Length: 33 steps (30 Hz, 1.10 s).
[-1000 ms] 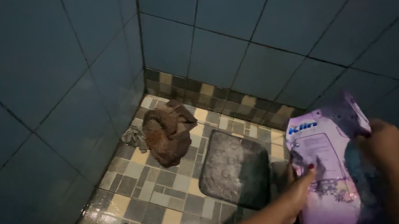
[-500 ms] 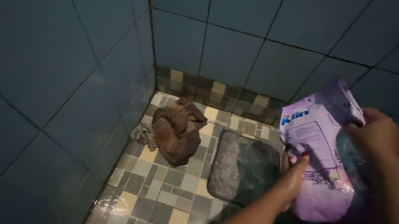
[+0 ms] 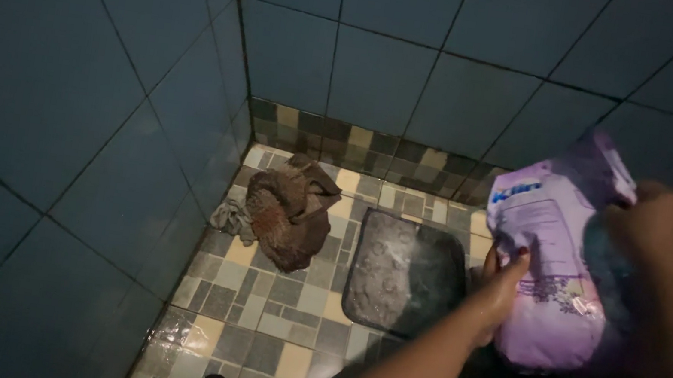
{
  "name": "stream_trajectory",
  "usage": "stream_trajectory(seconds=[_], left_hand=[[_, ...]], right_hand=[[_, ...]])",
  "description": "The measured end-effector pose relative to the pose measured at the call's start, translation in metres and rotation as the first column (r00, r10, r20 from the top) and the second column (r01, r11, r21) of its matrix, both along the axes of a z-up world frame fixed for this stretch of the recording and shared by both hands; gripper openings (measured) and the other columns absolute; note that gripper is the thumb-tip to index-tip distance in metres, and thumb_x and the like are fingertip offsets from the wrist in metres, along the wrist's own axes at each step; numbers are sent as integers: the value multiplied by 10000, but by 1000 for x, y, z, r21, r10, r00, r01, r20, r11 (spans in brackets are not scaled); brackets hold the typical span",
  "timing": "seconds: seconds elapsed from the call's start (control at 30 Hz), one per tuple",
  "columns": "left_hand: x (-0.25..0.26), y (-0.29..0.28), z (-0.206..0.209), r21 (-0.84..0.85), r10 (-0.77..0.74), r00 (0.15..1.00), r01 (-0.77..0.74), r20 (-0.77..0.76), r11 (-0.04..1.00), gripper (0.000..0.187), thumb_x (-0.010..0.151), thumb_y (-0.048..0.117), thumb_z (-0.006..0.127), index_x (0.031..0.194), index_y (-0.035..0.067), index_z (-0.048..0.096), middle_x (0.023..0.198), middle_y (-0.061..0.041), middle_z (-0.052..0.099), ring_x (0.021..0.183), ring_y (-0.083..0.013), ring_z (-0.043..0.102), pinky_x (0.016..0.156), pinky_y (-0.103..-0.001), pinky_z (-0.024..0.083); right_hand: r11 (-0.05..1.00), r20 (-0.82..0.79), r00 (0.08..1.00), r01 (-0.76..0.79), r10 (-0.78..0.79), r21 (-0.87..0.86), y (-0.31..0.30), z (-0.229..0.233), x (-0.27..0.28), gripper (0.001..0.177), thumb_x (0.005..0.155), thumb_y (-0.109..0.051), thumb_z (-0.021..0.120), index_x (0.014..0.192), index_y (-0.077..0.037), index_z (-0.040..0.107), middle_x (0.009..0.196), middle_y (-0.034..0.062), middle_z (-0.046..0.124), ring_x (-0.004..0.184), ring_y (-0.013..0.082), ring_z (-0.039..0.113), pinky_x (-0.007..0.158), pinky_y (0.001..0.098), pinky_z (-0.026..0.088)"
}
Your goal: Hand-washing and scrubbing a laptop sleeve on the floor using a brush and detergent.
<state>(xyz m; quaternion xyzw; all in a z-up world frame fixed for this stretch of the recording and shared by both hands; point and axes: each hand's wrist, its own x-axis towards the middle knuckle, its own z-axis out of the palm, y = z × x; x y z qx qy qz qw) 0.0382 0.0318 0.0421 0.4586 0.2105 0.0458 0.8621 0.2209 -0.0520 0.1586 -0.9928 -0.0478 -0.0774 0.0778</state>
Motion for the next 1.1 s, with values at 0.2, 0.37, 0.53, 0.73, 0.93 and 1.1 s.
stream_trajectory(seconds=[0.2, 0.37, 0.53, 0.73, 0.93, 1.1], left_hand=[[-21, -37, 15, -44, 73, 997, -73, -15, 996, 805, 928, 577, 558, 1617, 271, 276, 1587, -46, 445, 1391, -249, 465, 1111, -432, 403], [-28, -73, -1, -150, 205, 978, -206, -24, 967, 886, 942, 638, 503, 1645, 233, 146, 1681, -39, 326, 1506, -224, 364, 1201, -360, 299], [-34, -76, -7, -71, 188, 981, -192, -47, 979, 896, 960, 641, 481, 1650, 200, 120, 1706, -42, 262, 1534, -221, 310, 1222, -354, 270], [-38, -77, -6, -38, 187, 980, -189, -63, 981, 938, 929, 590, 555, 1653, 194, 110, 1695, -78, 293, 1519, -237, 331, 1211, -355, 278], [-22, -67, -12, 25, 186, 982, -187, 25, 982, 1145, 818, 501, 752, 1659, 109, 79, 1631, -172, 397, 1460, -292, 436, 1183, -376, 345], [-2, -30, -36, 396, 249, 968, -239, 27, 887, 1281, 788, 401, 898, 1620, 5, 9, 1569, -285, 361, 1443, -366, 431, 1201, -405, 347]], right_hand=[[951, 40, 952, -300, 303, -70, -27, -2, 4, 376, 876, -314, 847, 1179, -99, 790, 1026, 171, 785, 941, 350, 752, 845, 468, 593], [933, -143, 942, -262, 302, 245, -23, 6, -19, 409, 882, -169, 794, 1283, -104, 745, 1018, 168, 784, 842, 285, 745, 740, 436, 580], [926, -219, 922, -253, 318, 278, -23, 13, -31, 377, 920, -158, 788, 1287, -79, 753, 1021, 197, 801, 853, 289, 730, 757, 431, 570], [957, -319, 916, -175, 244, 230, -32, 6, -21, 375, 942, -194, 747, 1306, -103, 737, 1039, 160, 791, 859, 281, 743, 778, 434, 581], [964, -366, 929, 43, 58, 263, -42, 25, -30, 424, 957, -210, 743, 1360, -93, 681, 1091, 203, 760, 890, 338, 725, 799, 495, 585], [900, -439, 898, 164, 34, 405, -65, -5, 16, 412, 972, -229, 724, 1337, -53, 647, 1108, 224, 718, 924, 347, 686, 825, 528, 571]])
